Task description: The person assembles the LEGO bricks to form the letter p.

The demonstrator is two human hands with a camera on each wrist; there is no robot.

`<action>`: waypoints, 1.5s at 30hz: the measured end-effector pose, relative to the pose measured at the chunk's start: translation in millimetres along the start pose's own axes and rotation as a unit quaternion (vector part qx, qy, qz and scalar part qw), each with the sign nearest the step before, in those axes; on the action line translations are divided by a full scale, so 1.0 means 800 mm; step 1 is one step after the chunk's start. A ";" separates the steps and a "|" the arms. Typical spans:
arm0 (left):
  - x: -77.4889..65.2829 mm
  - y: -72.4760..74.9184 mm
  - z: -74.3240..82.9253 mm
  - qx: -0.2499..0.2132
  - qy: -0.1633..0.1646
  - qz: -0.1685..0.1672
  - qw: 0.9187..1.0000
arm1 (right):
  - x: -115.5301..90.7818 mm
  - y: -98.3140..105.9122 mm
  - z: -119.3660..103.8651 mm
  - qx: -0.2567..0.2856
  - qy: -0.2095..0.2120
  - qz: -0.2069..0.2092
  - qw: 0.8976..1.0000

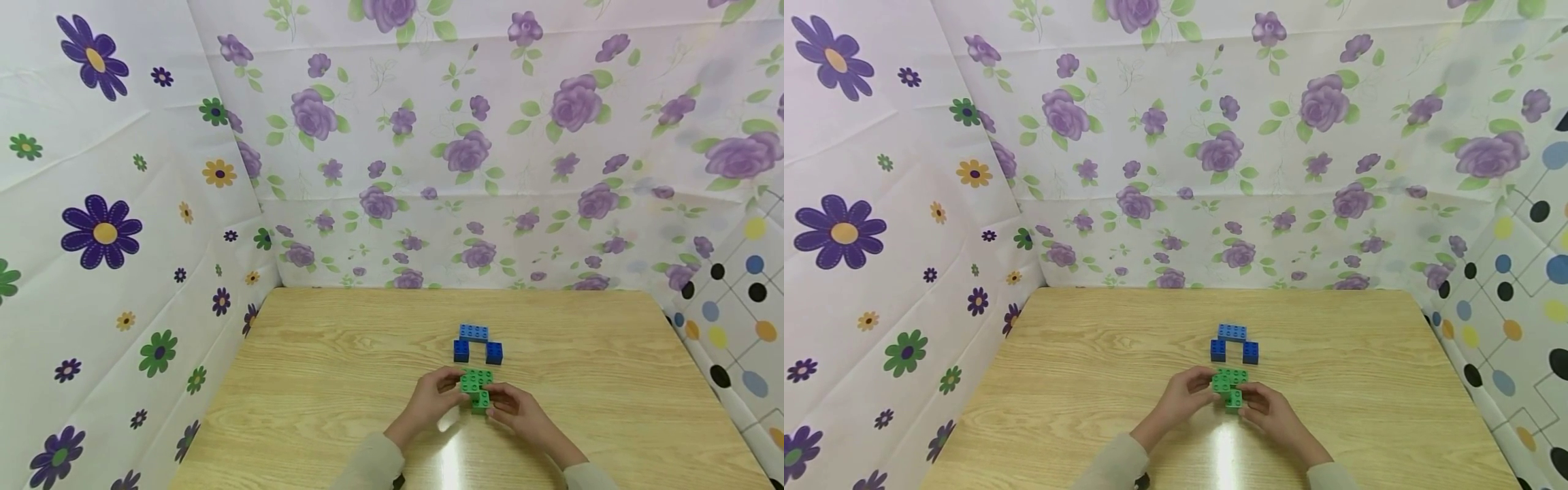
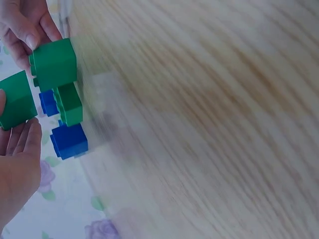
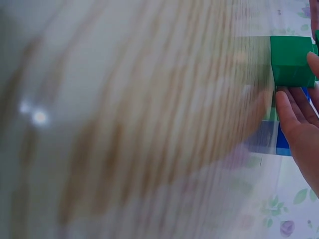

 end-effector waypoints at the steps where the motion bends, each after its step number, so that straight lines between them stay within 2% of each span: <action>1: 0.000 -0.002 0.001 0.001 -0.001 -0.002 1.000 | 0.000 0.000 -0.001 0.001 0.002 -0.001 1.000; 8: 0.002 -0.011 0.003 -0.005 0.000 -0.012 1.000 | -0.001 0.000 -0.003 0.004 0.005 -0.005 1.000; 15: 0.003 -0.017 0.001 0.010 -0.004 -0.012 1.000 | -0.003 -0.001 -0.004 -0.012 0.016 -0.005 1.000; 27: 0.004 -0.021 0.000 0.022 -0.014 -0.019 0.999 | -0.001 -0.001 -0.004 -0.005 0.019 -0.005 1.000; 37: 0.003 -0.020 0.004 0.038 -0.010 -0.018 0.999 | -0.001 0.000 -0.002 -0.008 0.018 -0.005 1.000; 45: 0.007 -0.020 0.002 0.062 -0.020 -0.024 0.998 | 0.000 0.000 -0.002 0.000 0.002 -0.002 1.000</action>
Point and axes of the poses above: each hand's wrist, its own x-axis towards the middle knuckle, its own y-axis out of the back of the hand, z = x × y, the point moved 6 cm from there along x, towards the middle knuckle, and after that the axes turned 8 degrees about y, right-handed, at the moved point
